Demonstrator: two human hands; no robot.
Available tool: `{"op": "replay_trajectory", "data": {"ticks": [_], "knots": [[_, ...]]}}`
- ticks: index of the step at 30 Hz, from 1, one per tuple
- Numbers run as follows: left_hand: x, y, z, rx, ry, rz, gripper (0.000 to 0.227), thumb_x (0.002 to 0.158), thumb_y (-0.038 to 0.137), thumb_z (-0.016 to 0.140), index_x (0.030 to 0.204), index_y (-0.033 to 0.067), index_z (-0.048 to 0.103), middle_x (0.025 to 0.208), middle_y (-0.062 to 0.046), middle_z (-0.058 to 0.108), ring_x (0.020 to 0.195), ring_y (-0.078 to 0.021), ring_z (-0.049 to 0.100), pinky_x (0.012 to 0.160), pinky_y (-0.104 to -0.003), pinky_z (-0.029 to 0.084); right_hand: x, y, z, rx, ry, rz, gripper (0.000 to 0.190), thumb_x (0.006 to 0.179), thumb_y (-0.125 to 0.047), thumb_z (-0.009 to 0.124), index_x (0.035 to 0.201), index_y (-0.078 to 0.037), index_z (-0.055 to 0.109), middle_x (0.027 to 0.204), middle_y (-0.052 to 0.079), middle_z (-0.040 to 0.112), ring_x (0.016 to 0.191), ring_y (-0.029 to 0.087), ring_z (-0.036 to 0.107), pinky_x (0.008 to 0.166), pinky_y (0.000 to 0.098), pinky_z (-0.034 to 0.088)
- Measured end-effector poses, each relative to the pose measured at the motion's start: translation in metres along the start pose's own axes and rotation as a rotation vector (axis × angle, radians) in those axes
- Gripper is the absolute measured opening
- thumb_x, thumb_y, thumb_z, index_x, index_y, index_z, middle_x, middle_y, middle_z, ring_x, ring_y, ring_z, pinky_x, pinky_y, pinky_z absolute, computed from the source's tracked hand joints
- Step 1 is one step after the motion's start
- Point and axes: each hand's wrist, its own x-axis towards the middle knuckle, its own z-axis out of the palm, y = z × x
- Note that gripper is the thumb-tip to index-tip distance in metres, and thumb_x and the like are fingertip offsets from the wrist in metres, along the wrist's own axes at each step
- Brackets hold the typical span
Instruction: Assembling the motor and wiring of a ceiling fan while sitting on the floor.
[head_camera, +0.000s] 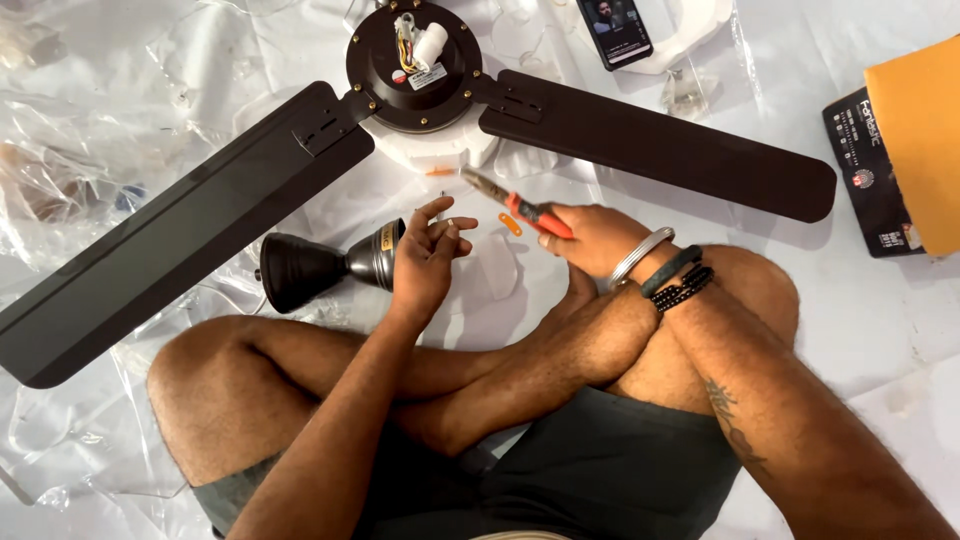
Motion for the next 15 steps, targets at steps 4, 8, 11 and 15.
{"op": "replay_trajectory", "data": {"ticks": [4,8,11,15], "knots": [[0.003,-0.008,-0.001,0.024,-0.001,0.024,0.043,0.104,0.004,0.049,0.147,0.0005,0.044,0.11,-0.006,0.074,0.08,-0.0061,0.06,0.085,-0.023,0.055,0.002,0.01,0.01,0.006,-0.055,-0.04,0.042,0.094,-0.044,0.062,0.125,-0.014,0.063,0.094,0.012,0.075,0.084,0.03,0.073,0.076,0.0428,0.056],[0.004,-0.016,0.001,0.059,0.027,0.078,0.044,0.105,0.004,0.048,0.148,0.0007,0.043,0.11,-0.007,0.074,0.079,-0.0066,0.059,0.081,-0.023,0.054,0.001,0.01,0.01,-0.002,-0.1,-0.052,0.049,0.095,-0.041,0.061,0.137,-0.017,0.057,0.099,0.015,0.075,0.089,0.03,0.073,0.08,0.0422,0.056],[0.002,-0.014,0.004,0.066,0.064,0.106,0.044,0.105,0.004,0.047,0.148,0.0009,0.043,0.111,-0.007,0.073,0.078,-0.0068,0.06,0.078,-0.022,0.055,0.0,0.01,0.011,-0.014,-0.105,-0.079,0.052,0.095,-0.039,0.061,0.143,-0.02,0.052,0.107,0.014,0.074,0.095,0.029,0.072,0.083,0.0413,0.056],[-0.008,0.001,0.011,0.222,0.238,0.132,0.043,0.105,0.004,0.047,0.147,0.0021,0.043,0.114,-0.007,0.074,0.079,-0.0061,0.066,0.066,-0.022,0.054,-0.01,-0.007,0.005,-0.067,-0.165,-0.036,0.062,0.094,-0.035,0.06,0.153,-0.035,0.04,0.12,0.012,0.065,0.101,0.029,0.07,0.086,0.0408,0.056]]}}
